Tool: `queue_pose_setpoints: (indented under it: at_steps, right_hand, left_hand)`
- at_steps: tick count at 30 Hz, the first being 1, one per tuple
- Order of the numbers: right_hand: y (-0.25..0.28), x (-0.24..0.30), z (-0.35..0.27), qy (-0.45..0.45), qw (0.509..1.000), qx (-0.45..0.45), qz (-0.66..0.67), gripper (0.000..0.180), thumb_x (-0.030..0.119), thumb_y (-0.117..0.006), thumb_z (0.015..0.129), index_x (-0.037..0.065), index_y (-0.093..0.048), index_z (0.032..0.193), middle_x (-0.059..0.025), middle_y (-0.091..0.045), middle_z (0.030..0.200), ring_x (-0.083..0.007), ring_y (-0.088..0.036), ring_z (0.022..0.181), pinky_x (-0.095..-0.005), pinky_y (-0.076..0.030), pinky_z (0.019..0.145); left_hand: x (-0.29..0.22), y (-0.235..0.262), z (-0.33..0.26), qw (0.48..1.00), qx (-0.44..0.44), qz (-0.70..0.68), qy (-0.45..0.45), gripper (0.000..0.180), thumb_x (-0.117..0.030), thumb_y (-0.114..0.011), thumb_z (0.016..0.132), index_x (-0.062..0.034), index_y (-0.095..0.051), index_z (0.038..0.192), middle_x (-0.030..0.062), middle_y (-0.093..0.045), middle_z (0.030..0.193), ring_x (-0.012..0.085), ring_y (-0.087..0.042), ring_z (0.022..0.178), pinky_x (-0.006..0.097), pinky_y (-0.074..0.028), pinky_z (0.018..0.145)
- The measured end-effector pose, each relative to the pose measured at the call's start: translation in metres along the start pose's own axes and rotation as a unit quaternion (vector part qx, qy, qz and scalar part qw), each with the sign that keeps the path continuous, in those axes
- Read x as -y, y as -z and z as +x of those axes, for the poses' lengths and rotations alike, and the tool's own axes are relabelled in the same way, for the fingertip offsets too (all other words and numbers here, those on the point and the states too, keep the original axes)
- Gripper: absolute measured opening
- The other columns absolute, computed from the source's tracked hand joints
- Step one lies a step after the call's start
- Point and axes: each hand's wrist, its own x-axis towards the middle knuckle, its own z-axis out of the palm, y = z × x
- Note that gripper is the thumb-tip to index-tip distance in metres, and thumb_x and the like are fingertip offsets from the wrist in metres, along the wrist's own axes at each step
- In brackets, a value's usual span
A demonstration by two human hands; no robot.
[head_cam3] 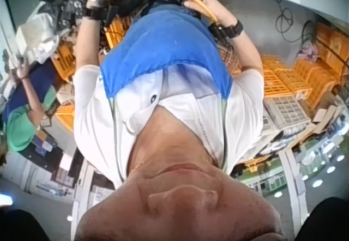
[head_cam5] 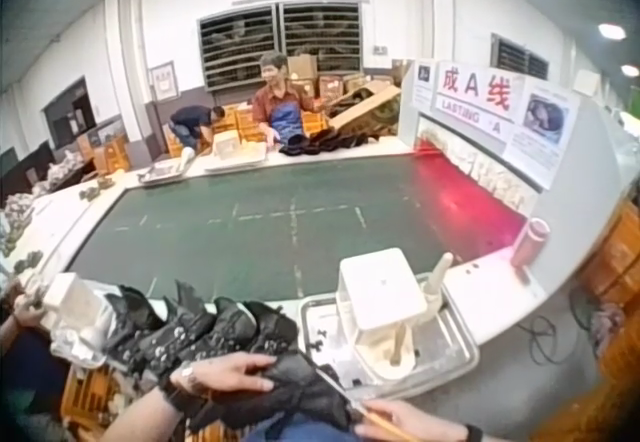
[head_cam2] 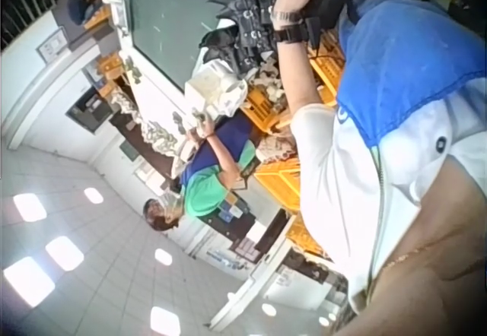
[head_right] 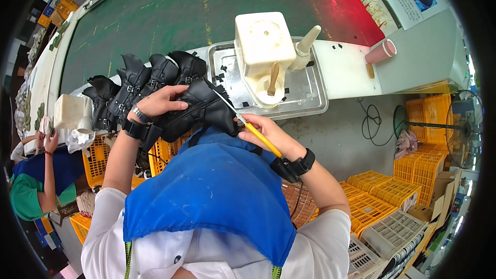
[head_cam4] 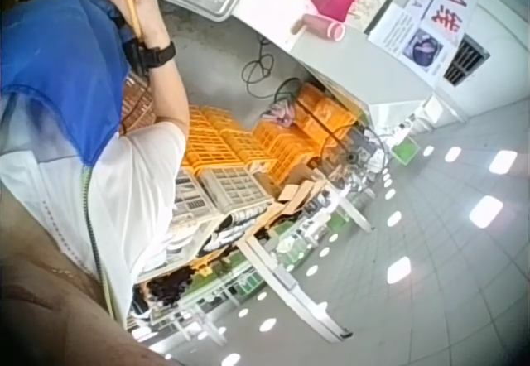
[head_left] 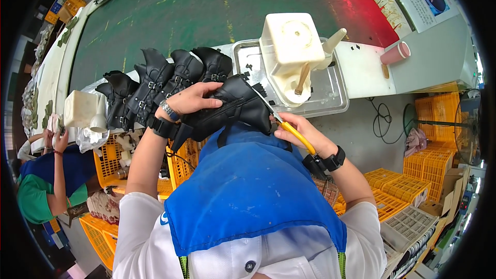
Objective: The worker is trimming excess material from black boots using a pair of scissors at a factory workstation.
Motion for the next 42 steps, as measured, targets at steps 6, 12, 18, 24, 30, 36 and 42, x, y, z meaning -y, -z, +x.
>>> queue_pose_setpoints:
  at_steps: [6, 12, 18, 24, 30, 36, 42]
  right_hand:
    - [0.002, 0.012, -0.003, -0.045, 0.999, 0.009, -0.006, 0.037, 0.017, -0.063, 0.084, 0.003, -0.053, 0.117, 0.0038, -0.049, 0.079, -0.0037, -0.042, 0.071, -0.0186, -0.039, 0.064]
    - [0.001, 0.003, -0.003, -0.01, 1.0, -0.018, -0.014, 0.034, 0.015, -0.064, 0.083, 0.002, -0.056, 0.113, 0.0049, -0.049, 0.081, -0.0024, -0.041, 0.07, -0.0168, -0.038, 0.063]
    - [0.004, -0.007, -0.001, -0.036, 0.999, -0.024, 0.019, 0.037, 0.01, -0.065, 0.082, 0.0, -0.055, 0.116, 0.0062, -0.048, 0.082, -0.0019, -0.04, 0.072, -0.0167, -0.037, 0.064]
    - [0.009, -0.006, 0.0, -0.066, 0.998, -0.011, 0.005, 0.042, 0.006, -0.065, 0.082, 0.002, -0.053, 0.121, 0.0058, -0.052, 0.088, -0.0029, -0.044, 0.079, -0.0175, -0.039, 0.072]
    - [0.008, -0.01, -0.001, -0.034, 0.999, -0.022, 0.021, 0.038, 0.009, -0.066, 0.081, 0.001, -0.054, 0.117, 0.0072, -0.047, 0.084, -0.0011, -0.039, 0.072, -0.0158, -0.037, 0.065]
    - [0.01, -0.01, -0.001, -0.054, 0.998, -0.032, 0.023, 0.039, 0.014, -0.065, 0.082, 0.002, -0.054, 0.117, 0.0071, -0.049, 0.078, -0.0007, -0.04, 0.064, -0.0167, -0.036, 0.057]
    - [0.016, -0.014, 0.005, -0.108, 0.992, -0.046, 0.035, 0.039, 0.016, -0.061, 0.086, 0.004, -0.05, 0.123, 0.0061, -0.044, 0.068, -0.0028, -0.039, 0.055, -0.0186, -0.033, 0.048]
  left_hand:
    - [0.006, 0.003, 0.004, 1.0, 0.001, 0.021, -0.004, 0.056, -0.019, -0.063, 0.084, 0.0051, -0.04, 0.129, 0.0088, -0.058, 0.114, 0.0129, -0.052, 0.101, 0.025, -0.041, 0.09]
    - [0.006, 0.004, 0.008, 0.999, -0.001, 0.041, -0.008, 0.056, -0.02, -0.063, 0.084, 0.005, -0.041, 0.128, 0.0087, -0.058, 0.113, 0.0128, -0.052, 0.101, 0.025, -0.041, 0.089]
    - [0.004, 0.006, 0.014, 0.999, 0.015, 0.045, 0.004, 0.053, -0.021, -0.063, 0.083, 0.0036, -0.044, 0.127, 0.008, -0.059, 0.111, 0.0123, -0.051, 0.099, 0.026, -0.041, 0.088]
    - [0.004, 0.006, 0.019, 0.996, 0.035, 0.083, -0.006, 0.05, -0.021, -0.063, 0.082, 0.0026, -0.047, 0.124, 0.008, -0.06, 0.108, 0.0121, -0.052, 0.097, 0.026, -0.041, 0.087]
    - [0.012, 0.009, 0.024, 0.995, 0.042, 0.084, 0.015, 0.053, -0.014, -0.063, 0.083, 0.0029, -0.043, 0.128, 0.0051, -0.057, 0.113, 0.0102, -0.051, 0.099, 0.024, -0.041, 0.087]
    - [0.005, 0.009, 0.025, 0.994, 0.032, 0.101, 0.023, 0.054, -0.015, -0.063, 0.083, 0.0032, -0.042, 0.129, 0.0062, -0.057, 0.112, 0.0104, -0.051, 0.098, 0.024, -0.042, 0.087]
    - [-0.001, 0.01, 0.01, 0.997, 0.004, 0.069, 0.026, 0.053, -0.023, -0.064, 0.081, 0.0011, -0.047, 0.125, 0.0104, -0.06, 0.11, 0.0154, -0.053, 0.1, 0.027, -0.041, 0.089]
